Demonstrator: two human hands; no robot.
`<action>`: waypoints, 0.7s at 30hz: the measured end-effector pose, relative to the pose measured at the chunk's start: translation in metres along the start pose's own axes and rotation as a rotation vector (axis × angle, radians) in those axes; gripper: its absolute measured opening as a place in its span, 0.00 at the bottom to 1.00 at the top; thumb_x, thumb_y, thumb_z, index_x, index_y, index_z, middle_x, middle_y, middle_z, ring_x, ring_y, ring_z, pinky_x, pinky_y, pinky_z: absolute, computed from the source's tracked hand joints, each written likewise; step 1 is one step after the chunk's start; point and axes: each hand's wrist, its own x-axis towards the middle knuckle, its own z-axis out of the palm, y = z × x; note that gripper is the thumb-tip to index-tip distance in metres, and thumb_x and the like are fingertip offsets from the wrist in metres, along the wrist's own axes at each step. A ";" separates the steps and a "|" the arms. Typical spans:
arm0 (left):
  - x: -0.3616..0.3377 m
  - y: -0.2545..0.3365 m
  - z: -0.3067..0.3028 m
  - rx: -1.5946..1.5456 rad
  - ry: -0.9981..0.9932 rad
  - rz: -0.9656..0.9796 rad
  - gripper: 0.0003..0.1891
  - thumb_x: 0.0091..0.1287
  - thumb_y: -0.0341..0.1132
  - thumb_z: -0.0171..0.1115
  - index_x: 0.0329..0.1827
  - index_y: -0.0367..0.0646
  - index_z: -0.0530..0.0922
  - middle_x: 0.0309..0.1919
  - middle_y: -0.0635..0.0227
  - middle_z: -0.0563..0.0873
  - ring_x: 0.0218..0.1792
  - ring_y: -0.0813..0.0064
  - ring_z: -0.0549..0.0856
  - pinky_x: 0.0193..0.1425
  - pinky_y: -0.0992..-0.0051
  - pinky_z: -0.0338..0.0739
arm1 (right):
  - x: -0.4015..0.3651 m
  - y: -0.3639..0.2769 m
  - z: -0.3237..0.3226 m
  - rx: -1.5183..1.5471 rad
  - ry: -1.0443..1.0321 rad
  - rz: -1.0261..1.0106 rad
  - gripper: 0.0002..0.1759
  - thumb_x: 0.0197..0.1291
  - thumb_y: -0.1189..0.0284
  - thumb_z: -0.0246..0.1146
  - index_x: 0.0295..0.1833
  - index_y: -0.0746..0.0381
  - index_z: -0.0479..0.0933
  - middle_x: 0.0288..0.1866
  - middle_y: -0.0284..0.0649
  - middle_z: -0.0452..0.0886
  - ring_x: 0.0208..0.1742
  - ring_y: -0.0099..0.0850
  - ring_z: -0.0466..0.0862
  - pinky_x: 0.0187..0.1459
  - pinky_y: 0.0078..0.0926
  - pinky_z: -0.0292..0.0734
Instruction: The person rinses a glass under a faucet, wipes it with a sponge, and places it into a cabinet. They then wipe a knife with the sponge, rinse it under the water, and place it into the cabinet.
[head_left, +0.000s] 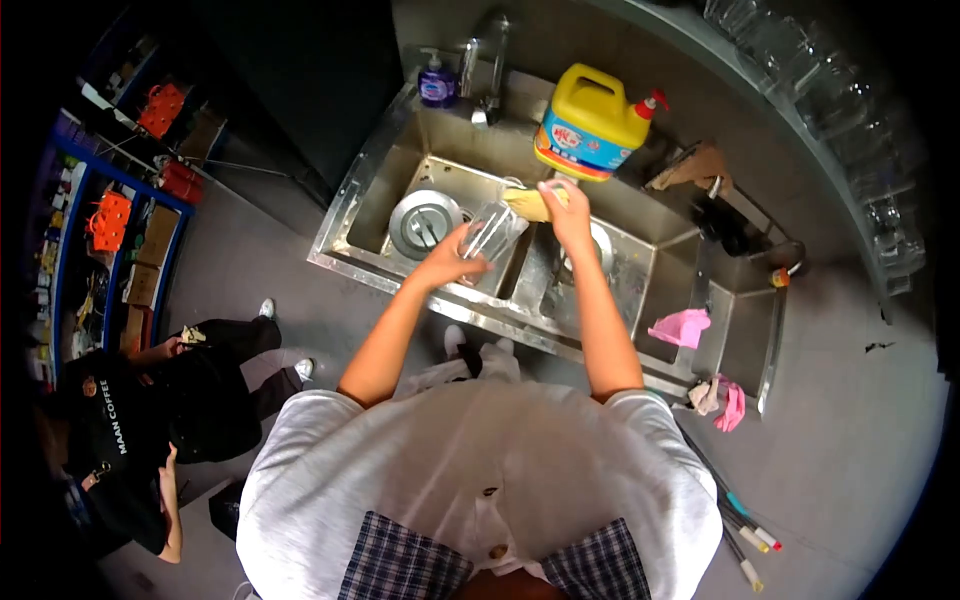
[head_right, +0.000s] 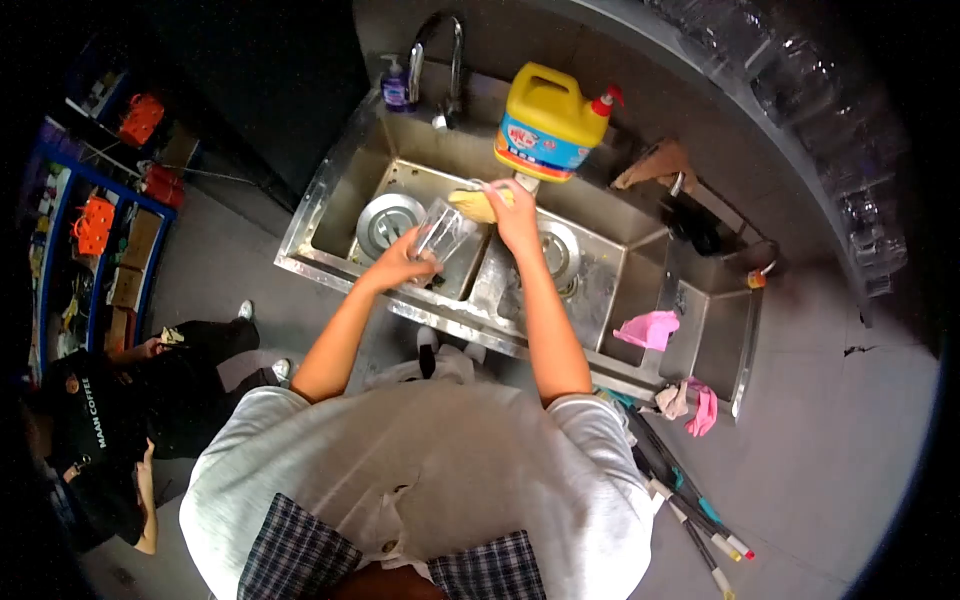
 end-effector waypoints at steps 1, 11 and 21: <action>-0.001 0.005 0.000 -0.043 -0.066 -0.014 0.41 0.55 0.26 0.68 0.71 0.40 0.56 0.30 0.70 0.81 0.30 0.82 0.79 0.33 0.81 0.73 | 0.000 -0.008 0.002 -0.071 -0.073 -0.026 0.11 0.60 0.68 0.64 0.38 0.66 0.76 0.34 0.36 0.81 0.39 0.22 0.76 0.44 0.23 0.72; 0.006 0.038 -0.027 -0.444 -0.546 -0.335 0.41 0.62 0.35 0.61 0.75 0.53 0.48 0.41 0.45 0.80 0.23 0.69 0.80 0.26 0.72 0.75 | 0.000 -0.025 -0.014 0.546 -1.070 0.502 0.19 0.67 0.70 0.55 0.60 0.69 0.71 0.58 0.42 0.77 0.58 0.28 0.75 0.62 0.26 0.67; 0.037 -0.019 -0.033 -0.766 -0.915 -0.291 0.37 0.62 0.55 0.54 0.67 0.39 0.60 0.45 0.43 0.76 0.25 0.63 0.79 0.26 0.71 0.74 | -0.002 -0.045 -0.028 0.543 -0.988 0.360 0.21 0.61 0.71 0.62 0.57 0.71 0.73 0.52 0.40 0.80 0.53 0.27 0.78 0.57 0.23 0.70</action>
